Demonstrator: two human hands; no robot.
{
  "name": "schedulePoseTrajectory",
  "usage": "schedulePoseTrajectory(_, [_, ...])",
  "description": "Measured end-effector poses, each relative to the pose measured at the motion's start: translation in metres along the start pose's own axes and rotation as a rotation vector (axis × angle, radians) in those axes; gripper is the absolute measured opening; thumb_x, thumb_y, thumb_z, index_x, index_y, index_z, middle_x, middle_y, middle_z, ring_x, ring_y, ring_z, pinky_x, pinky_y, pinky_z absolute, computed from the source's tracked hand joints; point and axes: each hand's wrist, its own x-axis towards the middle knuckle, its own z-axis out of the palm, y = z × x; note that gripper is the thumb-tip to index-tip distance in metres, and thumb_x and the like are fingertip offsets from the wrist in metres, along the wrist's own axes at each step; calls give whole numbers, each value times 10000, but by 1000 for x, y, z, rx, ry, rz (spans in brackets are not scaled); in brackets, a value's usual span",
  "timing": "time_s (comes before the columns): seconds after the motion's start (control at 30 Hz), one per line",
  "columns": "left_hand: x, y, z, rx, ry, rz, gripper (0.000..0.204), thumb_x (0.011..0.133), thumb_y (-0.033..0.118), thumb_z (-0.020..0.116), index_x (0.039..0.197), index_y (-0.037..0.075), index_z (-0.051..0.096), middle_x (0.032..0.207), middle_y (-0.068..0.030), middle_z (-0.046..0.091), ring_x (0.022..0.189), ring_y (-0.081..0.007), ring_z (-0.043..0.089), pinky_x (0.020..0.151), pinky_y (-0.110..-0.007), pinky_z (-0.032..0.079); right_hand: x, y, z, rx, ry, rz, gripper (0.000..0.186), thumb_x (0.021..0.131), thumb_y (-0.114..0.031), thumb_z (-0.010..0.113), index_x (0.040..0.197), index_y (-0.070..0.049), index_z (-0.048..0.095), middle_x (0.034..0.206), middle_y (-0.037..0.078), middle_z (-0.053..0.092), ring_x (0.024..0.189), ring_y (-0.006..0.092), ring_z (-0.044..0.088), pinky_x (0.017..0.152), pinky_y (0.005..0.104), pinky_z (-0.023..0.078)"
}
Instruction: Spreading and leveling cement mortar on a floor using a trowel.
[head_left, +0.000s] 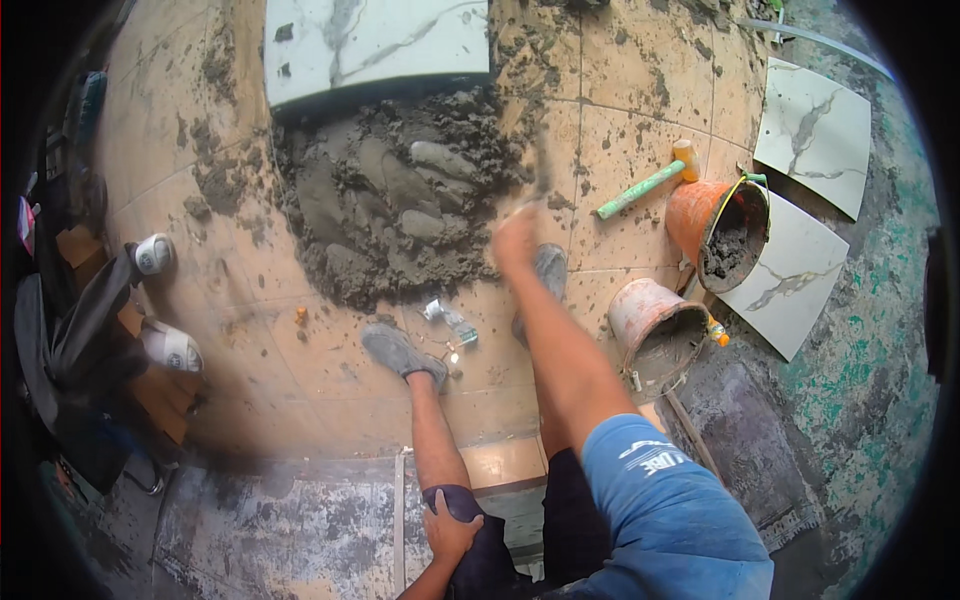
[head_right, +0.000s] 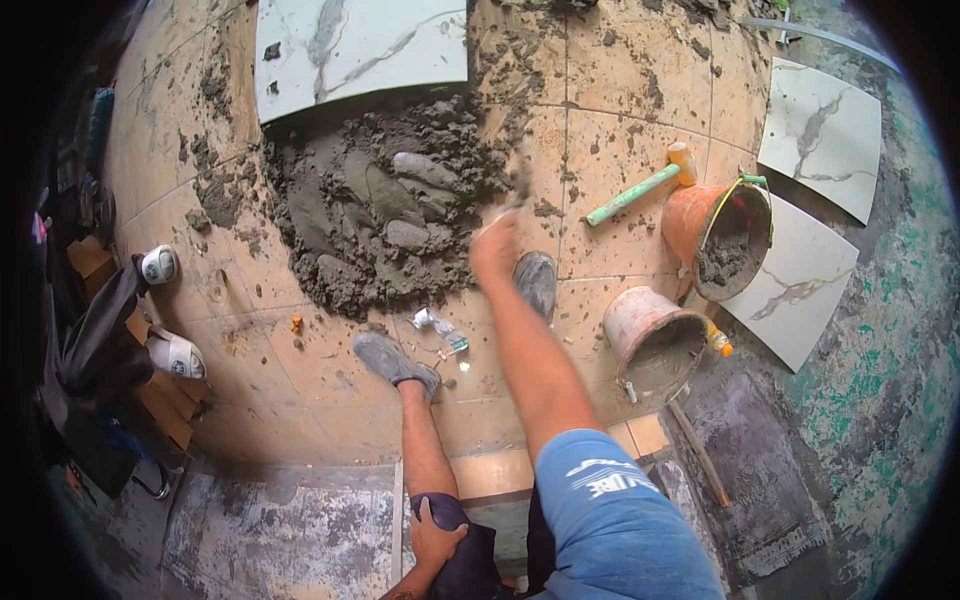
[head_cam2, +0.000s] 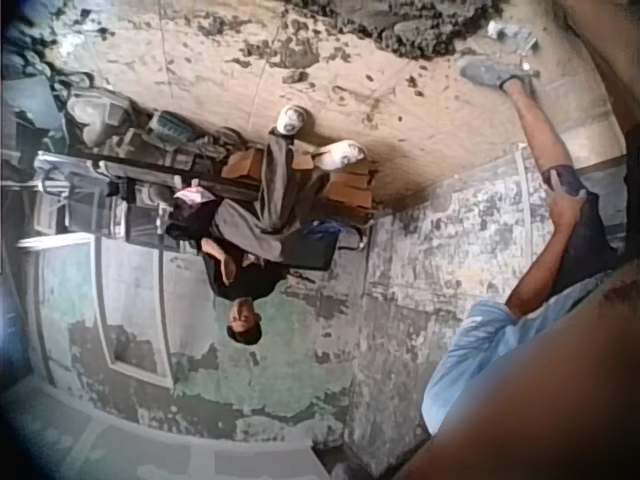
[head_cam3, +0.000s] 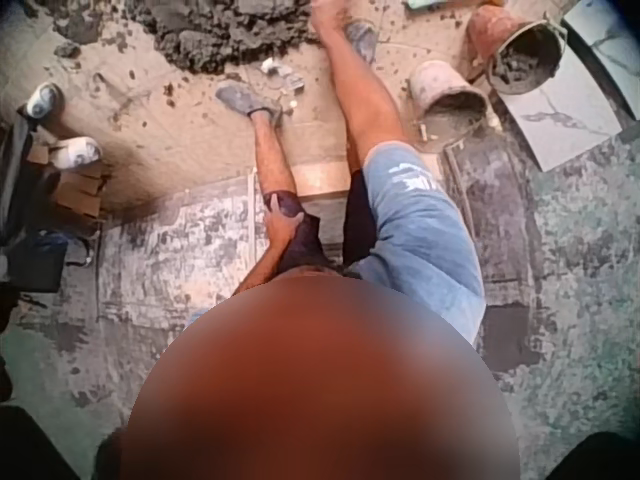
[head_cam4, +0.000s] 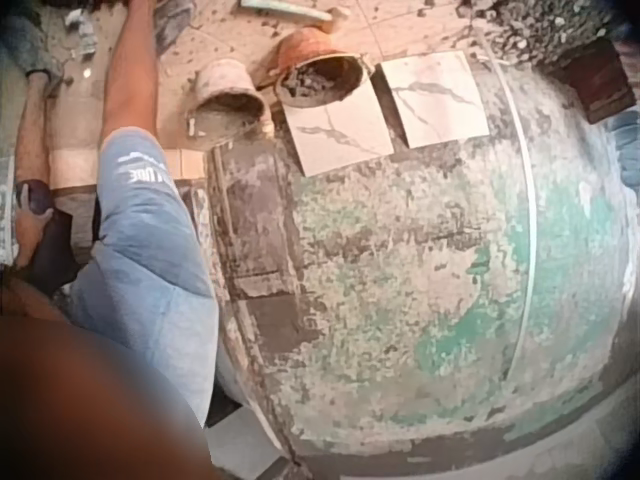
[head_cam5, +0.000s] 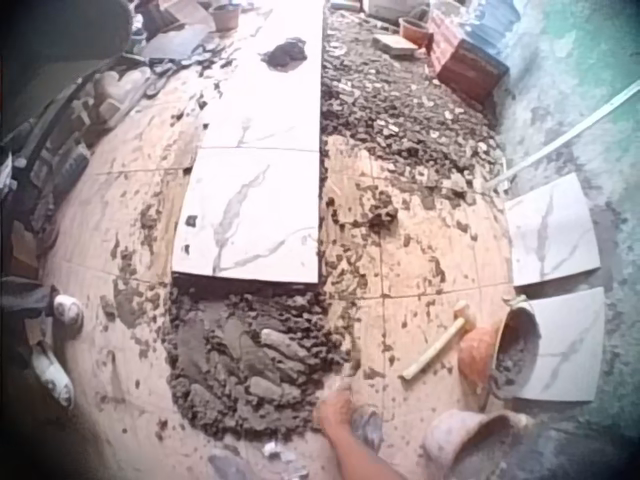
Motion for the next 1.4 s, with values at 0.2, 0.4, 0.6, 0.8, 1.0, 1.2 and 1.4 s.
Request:
schedulePoseTrajectory(0.2, [2, -4, -1, 16, 5, 6, 1055, 610, 451, 803, 1457, 140, 256, 1426, -328, 275, 1321, -442, 312, 1075, -458, 318, -90, 51, 54, 51, -222, 16, 424, 855, -146, 531, 1199, 23, 348, 1147, 330, 492, 1049, 489, 513, 895, 520, 420])
schedulePoseTrajectory(0.4, [1, -12, 6, -8, 10, 25, 1068, 597, 455, 810, 1453, 130, 260, 1423, -335, 272, 1319, -450, 312, 1071, -468, 320, -57, 66, -30, -59, -63, -68, 495, 863, -186, 563, 1254, 26, 347, 1133, 319, 527, 1024, 471, 543, 873, 512, 435])
schedulePoseTrajectory(0.6, [3, -2, 10, -42, 15, 14, 1075, 586, 445, 818, 1447, 112, 267, 1407, -353, 283, 1305, -464, 322, 1070, -466, 314, 113, 10, -136, -172, 82, -195, 545, 871, -274, 538, 1304, 9, 365, 1132, 278, 571, 1025, 430, 564, 874, 512, 453])
schedulePoseTrajectory(0.8, [-4, 9, 7, -64, 75, -1, 1056, 582, 382, 840, 1420, 55, 287, 1351, -348, 350, 1274, -462, 351, 1068, -463, 315, 275, -93, -247, -574, 234, -259, 429, 887, -334, 567, 1261, -148, 474, 1158, 167, 626, 1069, 338, 601, 877, 461, 481])
schedulePoseTrajectory(1.0, [-12, 48, 4, -131, 10, -106, 1049, 603, 388, 823, 1445, 107, 265, 1410, -338, 283, 1317, -459, 297, 1078, -471, 302, 294, -55, -275, -719, -8, -574, 397, 870, -230, 562, 1255, -150, 503, 1123, 171, 619, 1046, 339, 591, 881, 433, 475])
schedulePoseTrajectory(1.2, [-21, 57, 9, -74, 53, -107, 1045, 606, 395, 818, 1446, 112, 265, 1414, -348, 273, 1320, -463, 299, 1077, -463, 307, 236, 5, -291, -575, -131, -849, 415, 865, -216, 579, 1273, -179, 509, 1165, 136, 591, 1055, 341, 574, 887, 432, 470])
schedulePoseTrajectory(1.4, [-23, 76, 4, -10, 52, -118, 1044, 610, 407, 814, 1448, 113, 265, 1408, -353, 284, 1316, -456, 312, 1076, -459, 312, 318, -78, -278, -514, 113, -505, 379, 849, -197, 576, 1206, -97, 499, 1068, 219, 621, 999, 402, 586, 826, 477, 477])
